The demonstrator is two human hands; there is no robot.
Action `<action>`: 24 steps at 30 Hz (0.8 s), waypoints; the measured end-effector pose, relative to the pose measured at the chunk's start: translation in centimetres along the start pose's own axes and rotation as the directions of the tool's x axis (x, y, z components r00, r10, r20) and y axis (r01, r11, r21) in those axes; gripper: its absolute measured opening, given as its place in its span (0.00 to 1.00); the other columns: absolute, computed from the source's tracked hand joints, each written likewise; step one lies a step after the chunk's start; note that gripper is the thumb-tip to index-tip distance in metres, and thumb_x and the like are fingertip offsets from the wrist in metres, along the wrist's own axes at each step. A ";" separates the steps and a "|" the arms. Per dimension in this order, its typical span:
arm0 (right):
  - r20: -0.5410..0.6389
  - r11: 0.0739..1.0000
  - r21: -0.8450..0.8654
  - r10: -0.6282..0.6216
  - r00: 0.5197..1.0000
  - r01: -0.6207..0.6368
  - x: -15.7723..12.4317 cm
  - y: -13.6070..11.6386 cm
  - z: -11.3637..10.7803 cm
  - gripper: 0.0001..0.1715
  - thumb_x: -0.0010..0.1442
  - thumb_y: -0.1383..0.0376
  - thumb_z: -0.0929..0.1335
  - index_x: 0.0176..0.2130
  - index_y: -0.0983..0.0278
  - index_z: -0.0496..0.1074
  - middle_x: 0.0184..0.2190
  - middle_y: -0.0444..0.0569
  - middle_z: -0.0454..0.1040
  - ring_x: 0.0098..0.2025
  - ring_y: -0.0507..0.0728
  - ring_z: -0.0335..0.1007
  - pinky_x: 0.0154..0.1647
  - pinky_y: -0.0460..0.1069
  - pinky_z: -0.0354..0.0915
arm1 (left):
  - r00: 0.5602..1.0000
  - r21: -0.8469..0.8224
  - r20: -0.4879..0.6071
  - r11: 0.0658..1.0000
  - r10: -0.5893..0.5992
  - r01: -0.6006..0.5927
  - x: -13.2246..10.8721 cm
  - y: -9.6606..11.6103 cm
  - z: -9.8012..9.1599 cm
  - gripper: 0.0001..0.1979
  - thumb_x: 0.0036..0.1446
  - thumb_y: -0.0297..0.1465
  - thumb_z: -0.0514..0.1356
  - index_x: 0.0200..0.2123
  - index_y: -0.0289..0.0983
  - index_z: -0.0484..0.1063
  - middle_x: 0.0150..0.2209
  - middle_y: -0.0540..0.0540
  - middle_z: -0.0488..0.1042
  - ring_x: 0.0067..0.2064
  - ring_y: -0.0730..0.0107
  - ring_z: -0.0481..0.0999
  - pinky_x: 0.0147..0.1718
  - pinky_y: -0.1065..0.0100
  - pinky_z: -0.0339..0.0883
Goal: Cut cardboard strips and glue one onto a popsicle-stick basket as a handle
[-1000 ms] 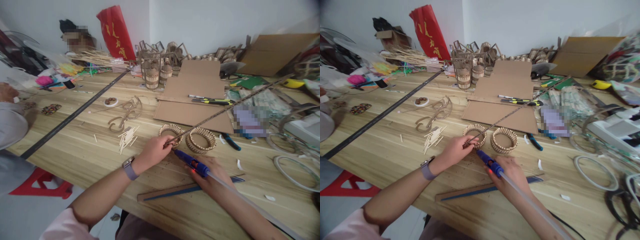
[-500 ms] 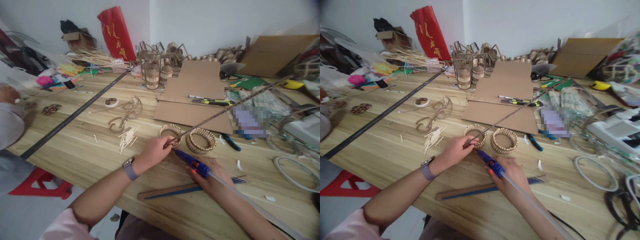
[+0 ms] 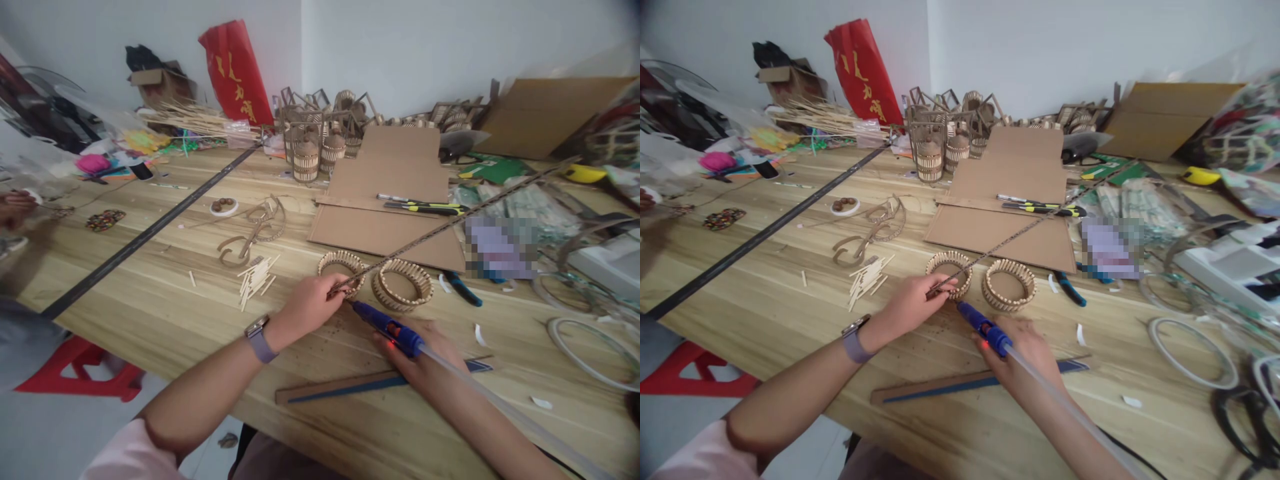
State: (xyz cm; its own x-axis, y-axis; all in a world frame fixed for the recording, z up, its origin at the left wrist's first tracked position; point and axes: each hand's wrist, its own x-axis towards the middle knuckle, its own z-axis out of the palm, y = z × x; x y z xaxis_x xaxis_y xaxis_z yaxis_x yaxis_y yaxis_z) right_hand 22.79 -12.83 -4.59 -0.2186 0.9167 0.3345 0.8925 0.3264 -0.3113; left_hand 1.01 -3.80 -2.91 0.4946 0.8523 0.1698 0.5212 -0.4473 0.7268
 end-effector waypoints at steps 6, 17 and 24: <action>0.089 0.979 0.155 0.118 0.989 -0.131 0.0 0.4 -2.1 0.15 0.63 0.52 0.66 0.34 0.58 0.76 0.28 0.49 0.79 0.30 0.61 0.76 0.31 0.53 0.71 | 1.000 -0.003 0.000 1.000 -0.016 0.016 0.0 0.1 0.0 0.13 0.61 0.24 0.58 0.47 0.38 0.76 0.46 0.46 0.82 0.47 0.62 0.82 0.46 0.65 0.74; 0.643 0.207 0.612 0.431 0.633 -0.763 -4.5 7.2 -10.7 0.25 0.40 0.50 0.80 0.40 0.51 0.83 0.43 0.61 0.80 0.34 0.67 0.78 0.36 0.60 0.73 | 0.992 -0.132 -0.126 0.991 0.000 -0.017 -0.1 0.2 -0.8 0.13 0.57 0.25 0.59 0.45 0.39 0.76 0.46 0.47 0.82 0.45 0.65 0.81 0.44 0.68 0.74; 0.533 0.037 0.721 0.607 0.589 -0.691 -6.7 9.3 -11.0 0.25 0.40 0.59 0.81 0.41 0.45 0.81 0.44 0.56 0.80 0.39 0.64 0.79 0.40 0.57 0.72 | 0.972 -0.379 -0.195 0.924 -0.134 0.052 -0.6 0.9 -2.2 0.20 0.64 0.45 0.55 0.46 0.36 0.76 0.37 0.46 0.82 0.24 0.75 0.69 0.24 0.71 0.64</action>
State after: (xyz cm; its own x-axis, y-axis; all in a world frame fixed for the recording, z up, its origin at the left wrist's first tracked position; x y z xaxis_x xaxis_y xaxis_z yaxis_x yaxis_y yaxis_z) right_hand 36.89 -18.44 0.01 0.2027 0.8610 -0.4664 -0.1005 -0.4555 -0.8846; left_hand -0.36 -4.13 -0.92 0.2749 0.9410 0.1973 0.2439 -0.2667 0.9324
